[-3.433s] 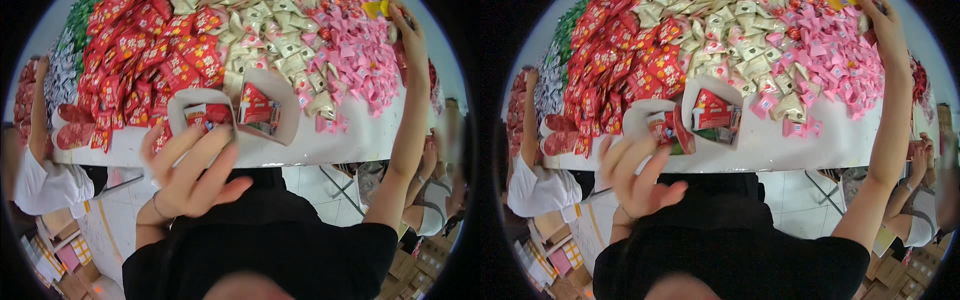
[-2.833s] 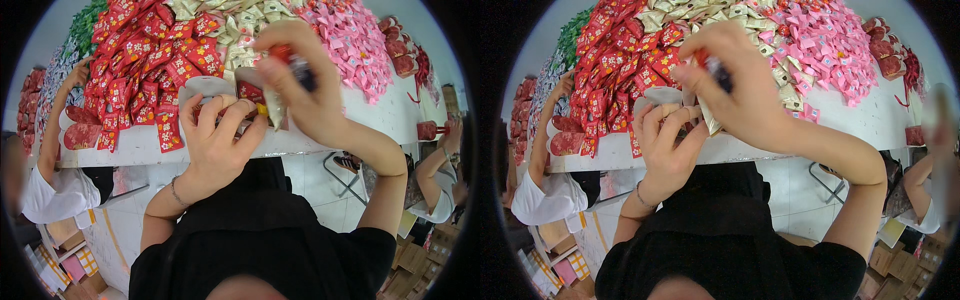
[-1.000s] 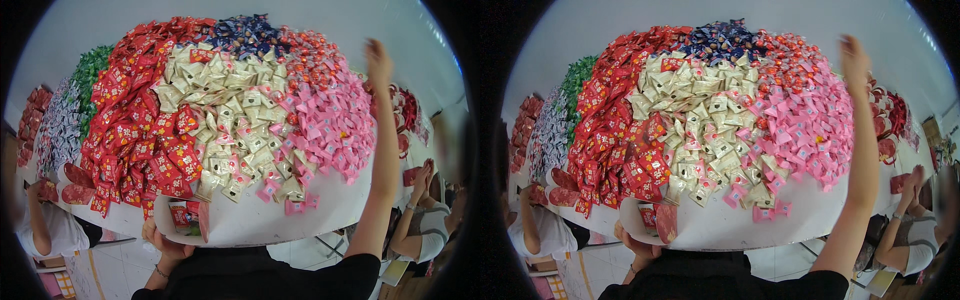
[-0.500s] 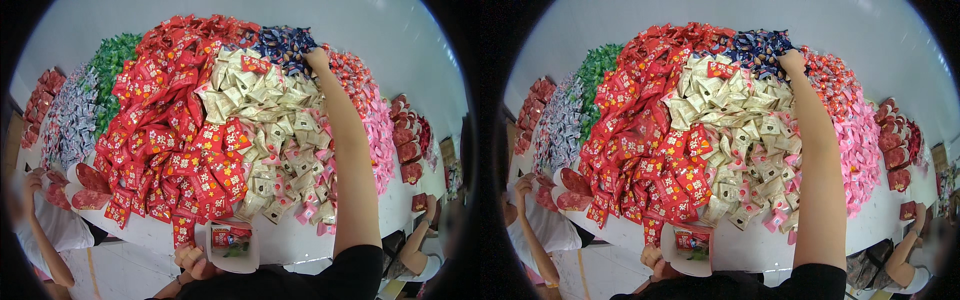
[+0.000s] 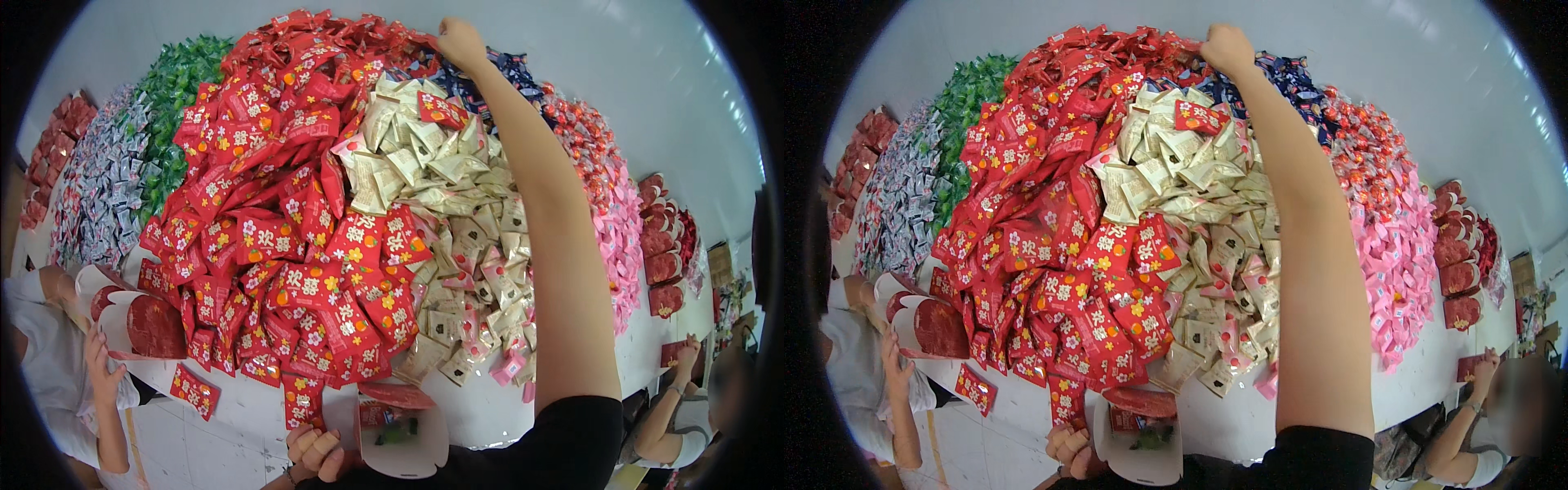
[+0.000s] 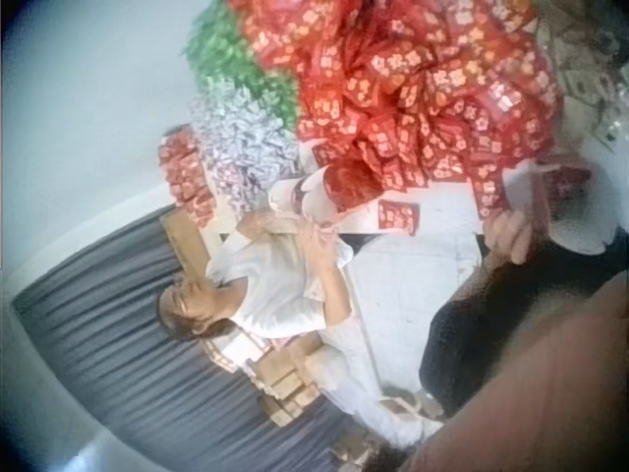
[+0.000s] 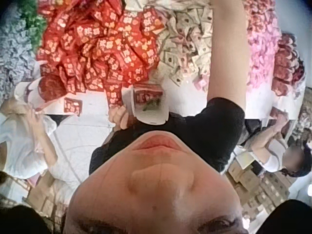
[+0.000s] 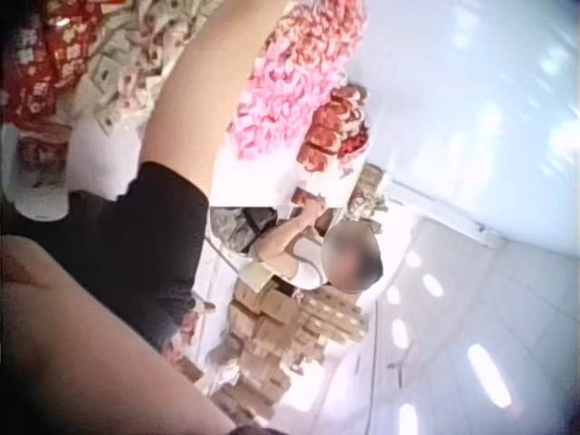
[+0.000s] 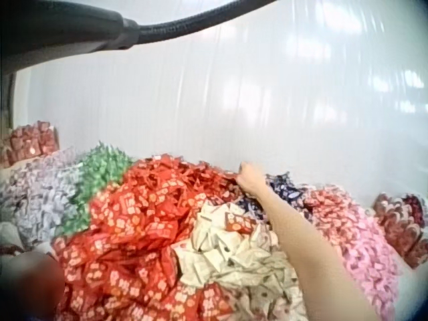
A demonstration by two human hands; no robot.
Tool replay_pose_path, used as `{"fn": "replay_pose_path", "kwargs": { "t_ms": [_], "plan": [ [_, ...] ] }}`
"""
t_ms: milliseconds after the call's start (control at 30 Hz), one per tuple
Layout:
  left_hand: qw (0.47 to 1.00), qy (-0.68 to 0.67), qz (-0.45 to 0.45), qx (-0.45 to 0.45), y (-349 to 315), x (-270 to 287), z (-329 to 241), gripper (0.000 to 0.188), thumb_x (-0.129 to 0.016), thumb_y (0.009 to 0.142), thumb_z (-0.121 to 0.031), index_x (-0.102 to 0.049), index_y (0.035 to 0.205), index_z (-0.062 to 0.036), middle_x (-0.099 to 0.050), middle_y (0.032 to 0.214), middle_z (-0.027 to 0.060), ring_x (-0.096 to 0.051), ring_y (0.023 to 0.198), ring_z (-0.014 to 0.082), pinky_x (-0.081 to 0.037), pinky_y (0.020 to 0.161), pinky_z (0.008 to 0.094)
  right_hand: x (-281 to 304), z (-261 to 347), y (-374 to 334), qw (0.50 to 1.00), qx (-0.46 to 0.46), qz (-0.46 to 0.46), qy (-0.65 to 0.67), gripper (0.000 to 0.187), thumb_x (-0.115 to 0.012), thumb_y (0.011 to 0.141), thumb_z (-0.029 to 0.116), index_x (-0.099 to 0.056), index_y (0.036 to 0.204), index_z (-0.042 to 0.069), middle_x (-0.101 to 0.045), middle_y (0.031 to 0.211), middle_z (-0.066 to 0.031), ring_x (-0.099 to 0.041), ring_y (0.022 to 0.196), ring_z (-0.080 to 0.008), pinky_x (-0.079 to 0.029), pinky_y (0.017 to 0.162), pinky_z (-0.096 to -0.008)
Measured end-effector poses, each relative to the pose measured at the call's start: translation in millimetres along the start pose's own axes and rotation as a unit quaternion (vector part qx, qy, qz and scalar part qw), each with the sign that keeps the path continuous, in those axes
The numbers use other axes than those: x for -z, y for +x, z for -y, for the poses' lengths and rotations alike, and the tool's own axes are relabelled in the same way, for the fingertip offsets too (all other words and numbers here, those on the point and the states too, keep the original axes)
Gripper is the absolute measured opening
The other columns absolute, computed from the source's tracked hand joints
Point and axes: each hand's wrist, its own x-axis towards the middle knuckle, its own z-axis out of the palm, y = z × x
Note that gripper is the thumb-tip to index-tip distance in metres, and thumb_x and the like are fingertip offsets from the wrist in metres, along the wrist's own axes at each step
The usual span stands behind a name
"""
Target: The person assembles small gift boxes by placing assorted wrapped candies and red packets into open cardboard containers. They then close the boxes and tie them with red ribbons. The process is repeated continuously with multiple boxes.
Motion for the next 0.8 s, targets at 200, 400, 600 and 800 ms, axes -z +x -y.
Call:
{"fn": "replay_pose_path", "kwargs": {
  "t_ms": [200,400,600,800],
  "plan": [
    [0.997,0.048,-0.051,0.028,2.3,-6.3,8.1,0.031,-0.059,0.085,-0.033,-0.045,0.100,-0.0104,-0.058,0.097,0.0041,-0.048,0.089,0.0225,-0.042,0.079,0.0381,-30.8,29.7,6.8,0.964,-0.002,0.179,-0.194,0.044,-0.059,0.080,0.038,-0.062,0.118,0.016,-0.052,0.130,-0.0141,-0.049,0.119,-0.0330,-0.042,0.098,-0.0460],
    [0.994,0.072,-0.072,0.039,1.8,-13.6,5.6,0.031,-0.060,0.084,-0.034,-0.046,0.099,-0.0097,-0.059,0.095,0.0049,-0.049,0.087,0.0233,-0.041,0.078,0.0377,-12.8,29.4,3.3,0.995,-0.071,0.038,-0.053,0.028,-0.052,0.083,0.020,-0.069,0.104,0.012,-0.067,0.105,-0.0140,-0.062,0.100,-0.0323,-0.050,0.084,-0.0437],
    [0.991,0.012,-0.128,0.026,6.4,-30.5,9.9,0.033,-0.060,0.084,-0.035,-0.046,0.098,-0.0090,-0.060,0.094,0.0057,-0.050,0.084,0.0241,-0.040,0.076,0.0374,49.4,-187.4,2.3,0.979,-0.094,-0.033,0.177,0.026,-0.052,0.081,0.011,-0.071,0.099,0.008,-0.070,0.094,-0.0102,-0.066,0.083,-0.0207,-0.052,0.076,-0.0352],
    [0.995,0.055,-0.057,0.059,22.3,-12.6,-10.3,0.021,-0.060,0.084,-0.023,-0.048,0.096,-0.0112,-0.061,0.095,0.0051,-0.050,0.087,0.0219,-0.044,0.077,0.0388,46.5,-9.6,-17.4,0.984,0.095,0.095,0.118,0.026,-0.065,0.079,0.014,-0.067,0.103,0.005,-0.069,0.095,-0.0126,-0.066,0.088,-0.0234,-0.050,0.080,-0.0335]
  ]
}}
